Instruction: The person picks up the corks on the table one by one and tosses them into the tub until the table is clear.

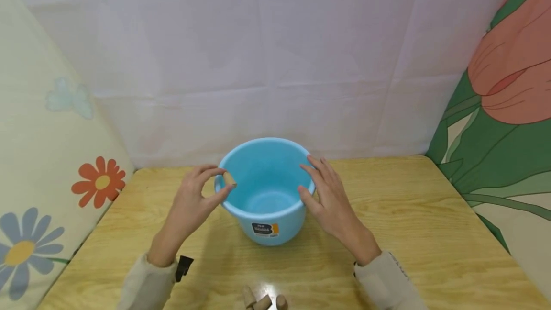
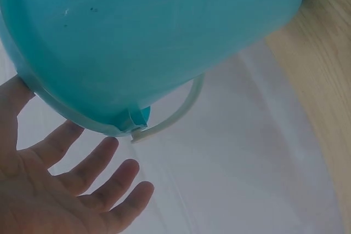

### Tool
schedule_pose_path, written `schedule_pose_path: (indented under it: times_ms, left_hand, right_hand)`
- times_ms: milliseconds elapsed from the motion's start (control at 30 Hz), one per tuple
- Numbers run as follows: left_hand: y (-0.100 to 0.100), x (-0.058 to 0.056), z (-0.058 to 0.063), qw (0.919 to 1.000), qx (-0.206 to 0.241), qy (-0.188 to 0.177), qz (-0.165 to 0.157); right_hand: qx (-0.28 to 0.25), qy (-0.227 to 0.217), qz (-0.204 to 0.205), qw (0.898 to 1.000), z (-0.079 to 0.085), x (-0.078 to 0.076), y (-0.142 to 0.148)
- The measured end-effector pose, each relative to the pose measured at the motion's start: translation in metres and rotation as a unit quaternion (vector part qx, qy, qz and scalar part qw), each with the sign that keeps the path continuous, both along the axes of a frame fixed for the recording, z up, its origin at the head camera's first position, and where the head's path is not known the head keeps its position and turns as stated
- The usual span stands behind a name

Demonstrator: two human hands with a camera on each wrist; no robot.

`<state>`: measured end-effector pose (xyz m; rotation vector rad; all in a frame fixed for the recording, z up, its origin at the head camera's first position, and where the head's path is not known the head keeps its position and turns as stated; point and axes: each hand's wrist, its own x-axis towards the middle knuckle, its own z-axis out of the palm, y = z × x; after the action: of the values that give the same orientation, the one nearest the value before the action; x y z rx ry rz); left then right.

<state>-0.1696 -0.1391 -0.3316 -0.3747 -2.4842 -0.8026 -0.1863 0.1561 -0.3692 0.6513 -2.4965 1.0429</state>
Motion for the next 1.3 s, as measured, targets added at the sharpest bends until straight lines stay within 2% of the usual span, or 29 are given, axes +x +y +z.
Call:
schedule_pose_path:
  times_ms: [533,1000,1300]
  left_hand:
    - [-0.0011,-0.0015,-0.0001,0.9982,0.025,-0.055,-0.003]
    - [-0.0014,-0.0006,-0.0020,0.9962,0.053,-0.069,-0.004]
    - [-0.0033,-0.0003,-0.0071,0.9968,0.061,-0.050,-0.012]
  right_hand:
    - [-0.002,0.003,0.003,1.000,0.0006,-0.0014,0.0000]
    - [-0.007,0.000,0.005,1.000,0.0004,-0.0001,-0.0006]
    - [-0.006,0.004,0.007,1.000,0.0007,-0.0013,0.0000]
